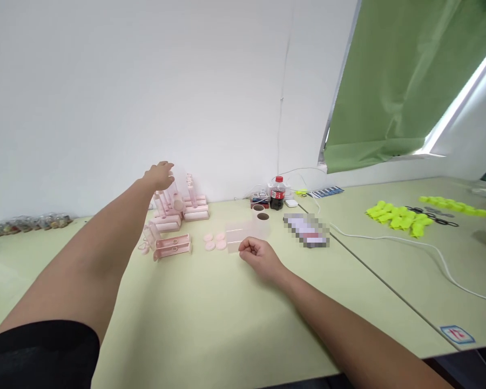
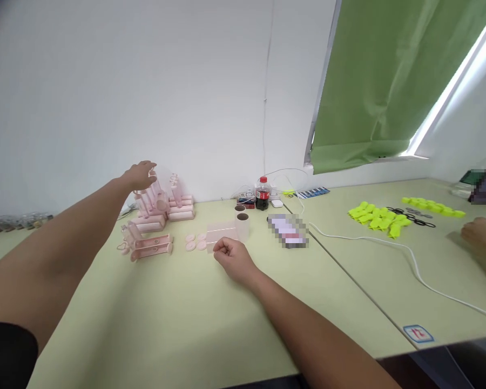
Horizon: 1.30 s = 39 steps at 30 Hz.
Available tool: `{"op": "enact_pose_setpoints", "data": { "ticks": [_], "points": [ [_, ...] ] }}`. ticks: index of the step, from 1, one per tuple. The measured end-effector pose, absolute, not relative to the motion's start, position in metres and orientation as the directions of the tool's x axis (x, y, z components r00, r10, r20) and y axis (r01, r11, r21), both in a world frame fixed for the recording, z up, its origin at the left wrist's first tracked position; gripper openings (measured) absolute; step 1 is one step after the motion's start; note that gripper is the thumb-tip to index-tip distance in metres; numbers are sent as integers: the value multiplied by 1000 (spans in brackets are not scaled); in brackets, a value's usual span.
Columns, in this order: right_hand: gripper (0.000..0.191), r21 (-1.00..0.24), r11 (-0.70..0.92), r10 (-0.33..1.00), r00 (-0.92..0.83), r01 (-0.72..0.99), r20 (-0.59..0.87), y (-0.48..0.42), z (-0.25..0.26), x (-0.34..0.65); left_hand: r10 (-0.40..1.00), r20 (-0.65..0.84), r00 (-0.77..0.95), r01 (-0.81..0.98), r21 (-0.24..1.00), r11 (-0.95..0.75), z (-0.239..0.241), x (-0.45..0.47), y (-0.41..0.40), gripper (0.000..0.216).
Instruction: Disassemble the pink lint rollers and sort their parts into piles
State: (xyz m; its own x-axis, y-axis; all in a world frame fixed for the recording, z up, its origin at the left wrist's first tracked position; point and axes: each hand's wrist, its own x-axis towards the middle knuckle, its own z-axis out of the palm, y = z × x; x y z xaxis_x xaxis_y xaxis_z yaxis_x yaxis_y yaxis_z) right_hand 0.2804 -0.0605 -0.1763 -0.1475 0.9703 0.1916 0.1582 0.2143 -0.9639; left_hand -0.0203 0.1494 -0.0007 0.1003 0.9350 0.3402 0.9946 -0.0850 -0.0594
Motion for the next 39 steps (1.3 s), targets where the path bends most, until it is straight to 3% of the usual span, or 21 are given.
{"op": "enact_pose_setpoints", "data": {
  "ticks": [7, 9, 14, 19, 23, 29, 34, 39],
  "points": [
    [7, -957, 218, 966, -185, 193, 183, -62, -177, 281, 912, 364, -186, 982, 97, 162, -15, -24, 118, 75],
    [7, -959, 210, 965, -198, 192, 172, -62, -178, 280, 907, 388, -166, 986, 40, 163, -22, -19, 113, 71],
    [6, -962, 193, 968, -196, 192, 155, -61, -178, 280, 883, 461, 95, 954, -296, 51, -58, -1, 103, 59],
    [5, -957, 214, 964, -202, 197, 174, -62, -177, 280, 841, 516, 161, 938, -346, 33, -83, -6, 106, 45],
    [5, -957, 215, 964, -201, 196, 176, -66, -174, 278, 833, 538, 127, 966, -258, 19, -77, -13, 110, 49],
    [6, -956, 236, 960, -196, 177, 201, -71, -169, 276, 845, 479, -236, 967, 34, 251, -53, -22, 105, 67],
    [8, -953, 249, 959, -178, 171, 219, -72, -167, 275, 923, 255, -287, 958, 64, 280, -43, -32, 97, 53],
    [9, -950, 266, 959, -140, 161, 245, -71, -167, 277, 932, 306, -192, 981, 62, 182, -32, -33, 90, 37]
  ]
}}
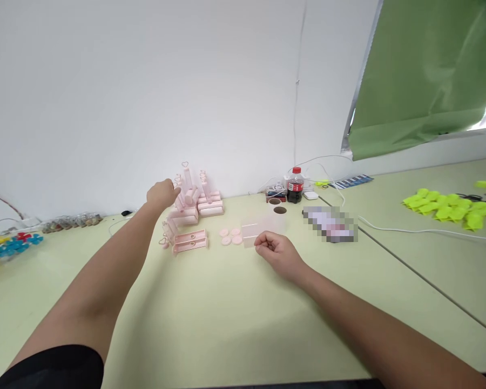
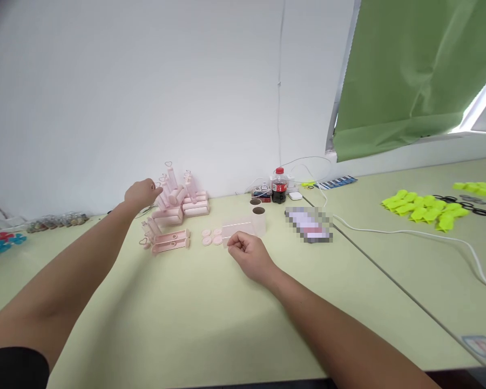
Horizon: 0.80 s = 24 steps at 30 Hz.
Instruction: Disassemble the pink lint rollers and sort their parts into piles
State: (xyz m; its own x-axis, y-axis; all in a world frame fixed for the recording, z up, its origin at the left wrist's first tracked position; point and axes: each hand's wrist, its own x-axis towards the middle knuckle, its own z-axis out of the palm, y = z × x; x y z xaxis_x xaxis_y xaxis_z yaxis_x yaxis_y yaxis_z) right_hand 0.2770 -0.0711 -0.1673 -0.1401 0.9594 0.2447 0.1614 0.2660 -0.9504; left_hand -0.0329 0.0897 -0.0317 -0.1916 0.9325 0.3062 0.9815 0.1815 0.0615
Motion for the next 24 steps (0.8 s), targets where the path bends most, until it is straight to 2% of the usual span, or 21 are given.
{"op": "enact_pose_setpoints", "data": {
  "ticks": [3, 6, 9, 10, 12, 13, 16, 19, 21, 24],
  "points": [
    [10, -949, 274, 958, -126, 155, 257, -71, -169, 276, 863, 482, -155, 986, 136, 101, -12, -34, 74, 34],
    [17, -955, 263, 959, -141, 139, 244, -70, -173, 272, 701, 697, -154, 960, 274, -62, 7, -28, 43, 24],
    [55, -957, 263, 959, -144, 123, 245, -72, -174, 269, 488, 856, -171, 842, 384, -378, 8, -9, 0, 23],
    [68, -953, 277, 955, -142, 121, 260, -73, -173, 268, 470, 864, -178, 775, 417, -474, 2, 0, -15, 24],
    [86, -936, 332, 938, -144, 119, 315, -77, -169, 268, 451, 853, -263, 622, 507, -597, -16, 19, -41, 27],
    [88, -922, 370, 924, -149, 111, 353, -79, -167, 268, 513, 809, -288, 515, 582, -629, -28, 28, -53, 29],
    [70, -868, 487, 869, -157, 99, 470, -83, -161, 270, 749, 589, -303, 173, 807, -565, -68, 49, -75, 33],
    [51, -825, 552, 832, -142, 122, 536, -84, -161, 271, 831, 502, -240, -109, 837, -537, -103, 60, -83, 39],
    [46, -806, 570, 820, -161, 159, 549, -85, -162, 271, 873, 477, -101, -132, 863, -487, -120, 64, -84, 41],
    [46, -766, 596, 802, -225, 240, 554, -86, -163, 270, 900, 416, 132, -43, 909, -414, -138, 70, -83, 36]
  ]
}}
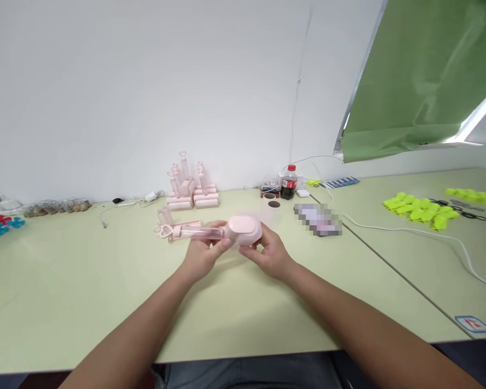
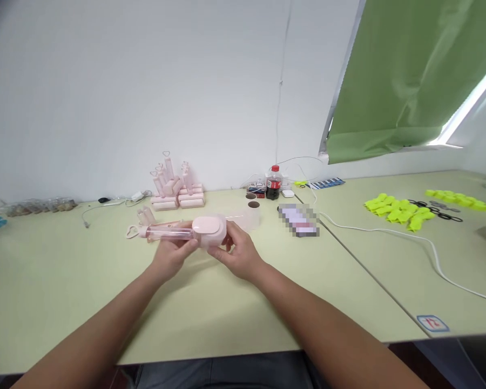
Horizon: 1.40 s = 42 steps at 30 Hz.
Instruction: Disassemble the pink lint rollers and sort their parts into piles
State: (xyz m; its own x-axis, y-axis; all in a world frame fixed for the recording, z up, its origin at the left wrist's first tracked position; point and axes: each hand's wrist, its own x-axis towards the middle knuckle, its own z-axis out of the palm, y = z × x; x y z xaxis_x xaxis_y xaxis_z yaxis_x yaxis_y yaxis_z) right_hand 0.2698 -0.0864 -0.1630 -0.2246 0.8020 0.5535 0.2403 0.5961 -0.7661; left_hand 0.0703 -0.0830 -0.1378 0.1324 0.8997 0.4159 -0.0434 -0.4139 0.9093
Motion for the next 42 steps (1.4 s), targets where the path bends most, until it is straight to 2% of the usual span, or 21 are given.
{"op": "enact_pose_setpoints", "data": {
  "ticks": [3, 5, 8, 10, 13, 17, 19, 22, 29, 33, 42],
  "points": [
    [61, -762, 587, 809, -239, 273, 538, -86, -162, 272, 907, 368, 204, -116, 929, -351, -146, 75, -80, 25],
    [70, -787, 563, 826, -185, 252, 532, -84, -159, 278, 928, 348, 134, -231, 922, -312, -147, 74, -76, 27],
    [67, -794, 548, 828, -38, 261, 559, -76, -152, 293, 955, 292, -47, -415, 864, -285, -142, 67, -68, 32],
    [58, -762, 537, 817, 4, 361, 577, -71, -146, 305, 959, 254, -124, -513, 811, -281, -138, 59, -63, 33],
    [51, -626, 490, 836, -125, 607, 534, -70, -137, 320, 959, 226, -172, -581, 763, -284, -134, 50, -56, 30],
    [53, -355, 486, 870, -405, 799, 280, -79, -132, 323, 978, 127, -169, -620, 758, -205, -133, 45, -52, 29],
    [50, -257, 476, 879, -446, 841, 169, -83, -132, 319, 983, 64, -173, -639, 752, -161, -132, 45, -53, 27],
    [47, -179, 440, 898, -429, 880, 97, -86, -135, 314, 983, 12, -184, -650, 749, -131, -129, 47, -56, 24],
    [49, -178, 357, 930, -332, 917, 156, -75, -147, 310, 984, -35, -172, -653, 753, -87, -128, 50, -58, 25],
    [48, -191, 308, 949, -285, 932, 137, -72, -148, 310, 983, -41, -179, -661, 745, -89, -128, 49, -57, 23],
    [45, -242, 373, 923, -333, 895, 191, -66, -155, 313, 990, -66, -127, -649, 760, -32, -132, 54, -59, 23]
  ]
}}
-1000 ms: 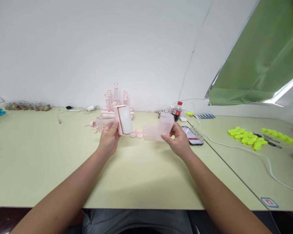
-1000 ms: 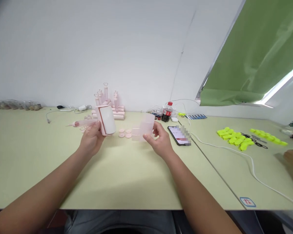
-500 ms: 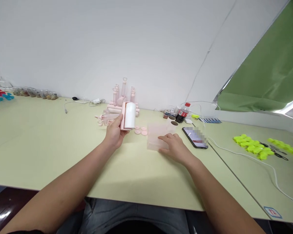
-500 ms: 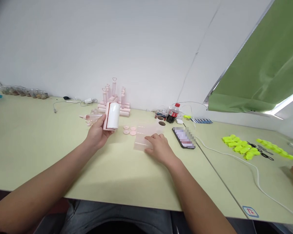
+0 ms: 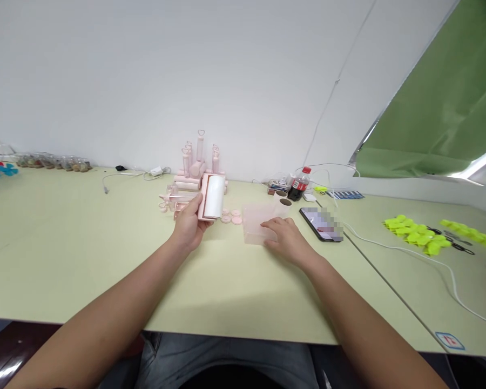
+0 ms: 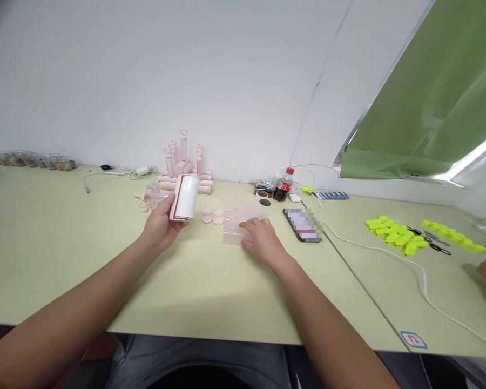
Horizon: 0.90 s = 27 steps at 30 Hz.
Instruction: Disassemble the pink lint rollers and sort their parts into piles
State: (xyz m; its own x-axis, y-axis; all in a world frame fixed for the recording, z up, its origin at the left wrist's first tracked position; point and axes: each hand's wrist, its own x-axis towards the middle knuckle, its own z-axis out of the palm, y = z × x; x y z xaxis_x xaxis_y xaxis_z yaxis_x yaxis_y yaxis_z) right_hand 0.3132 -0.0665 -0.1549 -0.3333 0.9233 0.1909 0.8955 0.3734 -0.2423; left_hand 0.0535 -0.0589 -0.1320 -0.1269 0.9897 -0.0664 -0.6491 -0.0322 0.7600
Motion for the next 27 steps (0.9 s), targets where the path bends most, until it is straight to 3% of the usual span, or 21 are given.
{"op": "enact_pose_setpoints", "data": {
  "ticks": [13, 20, 24, 27],
  "points": [
    [40, -277, 384, 919, -336, 881, 207, -65, -157, 314, 997, -71, -39, -635, 772, 30, -133, 60, -67, 20],
    [39, -310, 408, 896, -311, 859, 318, -64, -160, 312, 997, -48, 63, -590, 804, 76, -140, 61, -66, 31],
    [27, -539, 460, 864, -216, 706, 455, -72, -155, 301, 982, 54, 182, -522, 852, 50, -144, 66, -72, 39],
    [34, -771, 462, 887, -254, 438, 386, -81, -155, 289, 952, 111, 286, -451, 892, 31, -147, 73, -80, 43]
  ]
}}
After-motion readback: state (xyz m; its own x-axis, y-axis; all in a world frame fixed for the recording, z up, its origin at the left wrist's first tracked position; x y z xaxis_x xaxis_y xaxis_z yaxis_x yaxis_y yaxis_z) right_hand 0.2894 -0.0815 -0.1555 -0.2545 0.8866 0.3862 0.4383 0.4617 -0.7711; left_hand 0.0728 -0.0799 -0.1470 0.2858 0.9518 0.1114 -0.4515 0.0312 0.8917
